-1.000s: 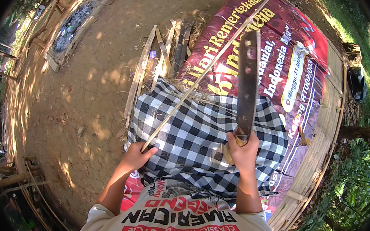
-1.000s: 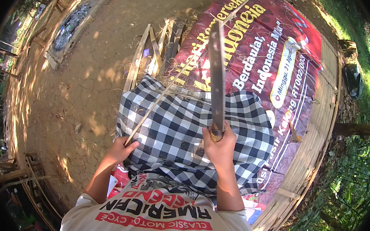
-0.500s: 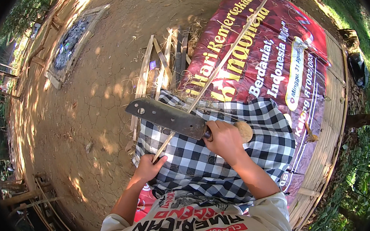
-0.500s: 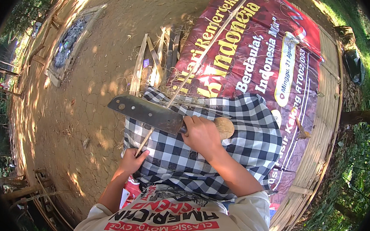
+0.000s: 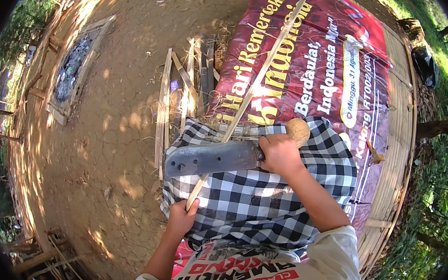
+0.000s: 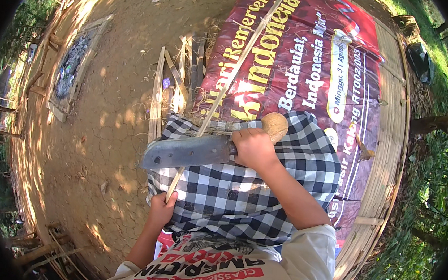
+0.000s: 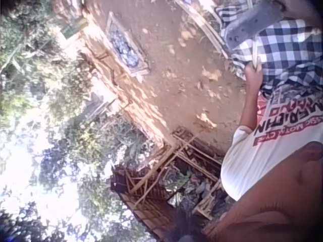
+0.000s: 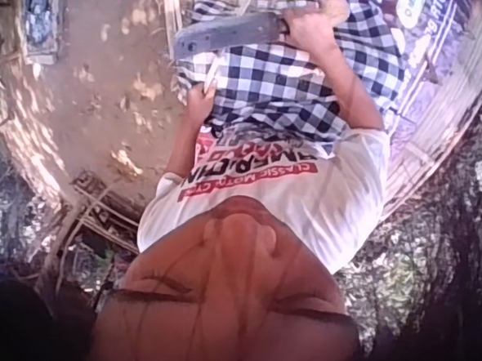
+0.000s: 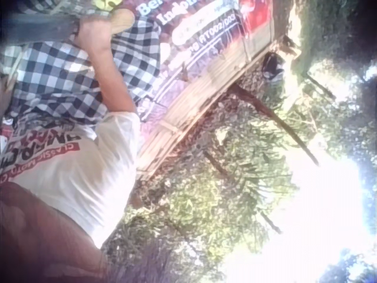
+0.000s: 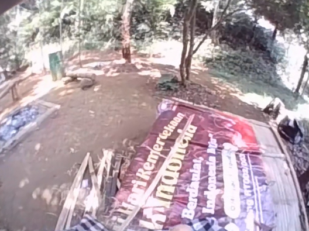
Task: The person whittles a thin wooden stick using a large knife, shaving off layers of wood while holding the stick in their other hand.
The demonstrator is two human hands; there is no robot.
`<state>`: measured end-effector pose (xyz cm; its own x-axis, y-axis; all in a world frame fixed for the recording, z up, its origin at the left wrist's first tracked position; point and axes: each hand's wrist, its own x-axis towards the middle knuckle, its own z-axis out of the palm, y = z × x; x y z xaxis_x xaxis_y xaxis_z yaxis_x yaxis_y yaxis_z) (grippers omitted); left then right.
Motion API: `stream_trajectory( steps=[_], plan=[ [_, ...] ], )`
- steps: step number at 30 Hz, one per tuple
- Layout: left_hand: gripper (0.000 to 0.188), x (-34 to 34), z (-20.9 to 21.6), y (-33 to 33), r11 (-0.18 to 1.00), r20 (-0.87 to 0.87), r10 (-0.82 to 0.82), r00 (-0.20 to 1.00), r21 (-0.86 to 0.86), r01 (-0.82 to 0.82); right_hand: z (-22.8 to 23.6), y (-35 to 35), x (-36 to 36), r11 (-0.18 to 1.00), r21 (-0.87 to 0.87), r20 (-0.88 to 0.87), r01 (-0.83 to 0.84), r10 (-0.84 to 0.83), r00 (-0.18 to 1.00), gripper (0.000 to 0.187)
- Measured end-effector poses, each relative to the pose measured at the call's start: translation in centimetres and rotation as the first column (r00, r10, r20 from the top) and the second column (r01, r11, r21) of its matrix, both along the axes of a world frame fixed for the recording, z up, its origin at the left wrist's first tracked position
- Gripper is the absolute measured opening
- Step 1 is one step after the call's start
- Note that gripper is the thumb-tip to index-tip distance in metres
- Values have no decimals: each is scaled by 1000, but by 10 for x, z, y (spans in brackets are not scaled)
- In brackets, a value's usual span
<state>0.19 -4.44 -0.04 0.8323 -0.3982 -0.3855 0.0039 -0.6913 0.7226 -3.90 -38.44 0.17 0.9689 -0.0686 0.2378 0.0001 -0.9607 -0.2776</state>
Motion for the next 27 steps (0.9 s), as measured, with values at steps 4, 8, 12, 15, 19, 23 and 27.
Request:
stream_trajectory(
  steps=[4,8,12,15,19,23,27],
  plan=[
    [45,-2,-6,6,999,42,-17,999,43,15,1,-38,-4,967,-13,14,255,-255,967,26],
    [48,0,-2,0,998,77,-18,997,69,13,6,-110,-10,817,5,-39,577,-576,816,20],
    [50,2,-1,-3,995,78,-38,996,99,30,1,-87,-16,851,-31,-72,524,-525,848,17],
    [51,1,-2,3,993,107,-56,993,109,45,0,-43,-3,889,99,-105,448,-438,893,15],
    [52,3,-4,4,991,69,-71,995,121,62,-15,7,7,986,131,-38,105,-101,994,24],
    [52,4,-3,6,993,7,-49,999,109,47,-12,18,21,996,39,-20,-74,75,997,23],
    [50,7,-9,9,991,19,-68,998,120,65,-16,-21,27,991,-20,82,-132,133,988,26]
  ],
)
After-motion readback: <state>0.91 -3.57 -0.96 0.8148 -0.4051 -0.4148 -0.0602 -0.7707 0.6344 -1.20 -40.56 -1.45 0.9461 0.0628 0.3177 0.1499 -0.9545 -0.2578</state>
